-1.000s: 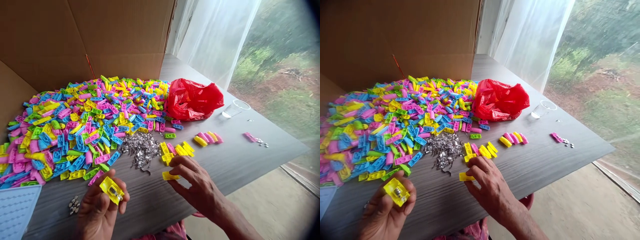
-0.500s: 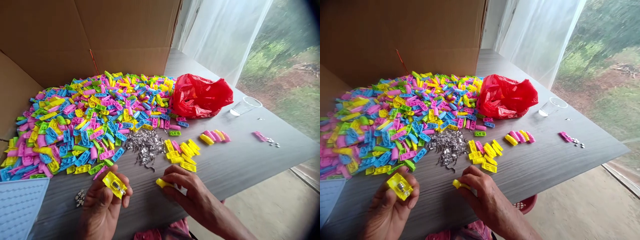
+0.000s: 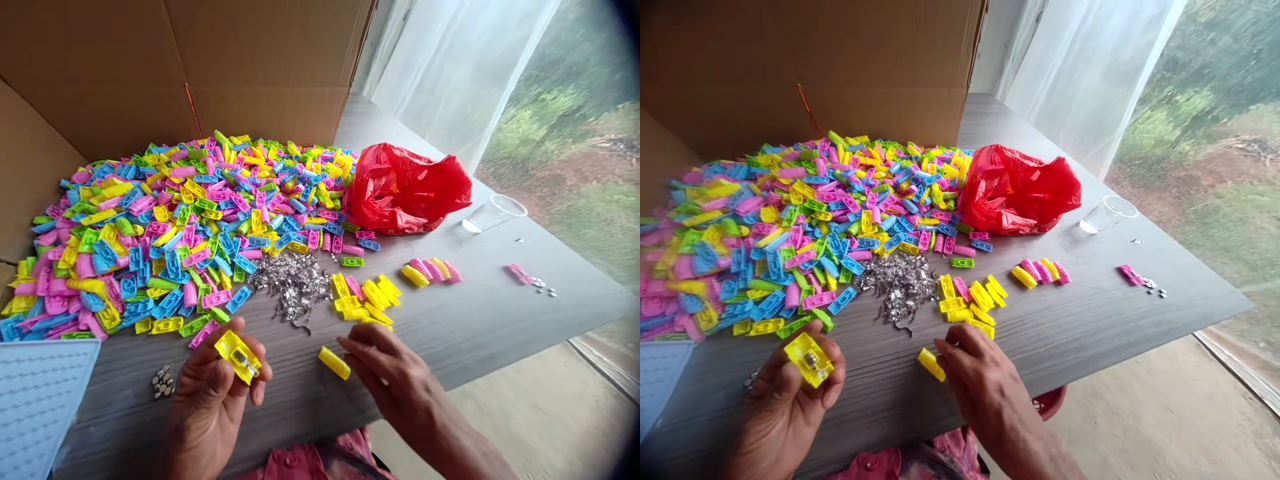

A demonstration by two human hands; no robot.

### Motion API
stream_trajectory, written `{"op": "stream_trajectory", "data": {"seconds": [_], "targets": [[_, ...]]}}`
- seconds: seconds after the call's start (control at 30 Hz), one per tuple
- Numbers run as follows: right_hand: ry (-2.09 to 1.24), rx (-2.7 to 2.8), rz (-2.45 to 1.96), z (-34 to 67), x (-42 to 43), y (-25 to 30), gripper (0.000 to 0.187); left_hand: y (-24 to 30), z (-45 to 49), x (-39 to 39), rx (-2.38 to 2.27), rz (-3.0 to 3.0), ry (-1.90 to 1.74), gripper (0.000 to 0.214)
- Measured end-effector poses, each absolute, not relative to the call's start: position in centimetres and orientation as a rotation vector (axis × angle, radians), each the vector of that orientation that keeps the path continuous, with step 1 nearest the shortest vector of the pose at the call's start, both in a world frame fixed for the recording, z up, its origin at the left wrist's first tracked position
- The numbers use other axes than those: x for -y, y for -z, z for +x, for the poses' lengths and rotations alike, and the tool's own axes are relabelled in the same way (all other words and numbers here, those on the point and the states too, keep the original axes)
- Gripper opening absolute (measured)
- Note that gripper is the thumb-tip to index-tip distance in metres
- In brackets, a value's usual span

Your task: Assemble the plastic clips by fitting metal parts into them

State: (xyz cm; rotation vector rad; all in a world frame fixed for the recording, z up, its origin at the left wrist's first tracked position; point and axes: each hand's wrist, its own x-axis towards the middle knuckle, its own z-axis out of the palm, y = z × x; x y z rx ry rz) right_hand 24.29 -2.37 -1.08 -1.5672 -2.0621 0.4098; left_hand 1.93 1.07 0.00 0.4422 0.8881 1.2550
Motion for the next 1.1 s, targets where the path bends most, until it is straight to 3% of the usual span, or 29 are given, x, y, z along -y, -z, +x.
{"op": "stream_trajectory", "data": {"seconds": [0.17,0.47,0.7,0.8,0.87,0.97,1.1], "targets": [[-0.324,1.879,-1.53,25.4,2.7,-0.8,0.02,-0.1,1.8,-1.1,-0.902,0.432,-1.285,0.027],[-0.498,2.004,-1.566,24.7,2.3,0.8,0.024,0.1,1.6,-0.9,-0.917,0.448,-1.291,0.029],[-0.604,2.166,-1.7,23.4,2.1,2.4,0.011,0.1,1.6,-0.9,-0.911,0.46,-1.286,0.028],[-0.825,1.92,-1.628,23.1,1.8,2.4,0.012,0.0,1.7,-0.9,-0.902,0.467,-1.289,0.028],[-1.175,1.545,-1.477,23.0,1.1,1.8,0.011,0.0,1.7,-0.9,-0.9,0.471,-1.305,0.029],[-1.771,0.808,-1.088,22.1,-0.4,0.7,0.025,0.0,1.7,-0.9,-0.907,0.484,-1.329,0.03],[-1.966,0.553,-0.886,20.1,-2.6,0.1,0.037,-0.1,1.5,-0.7,-0.927,0.493,-1.339,0.029]]}}
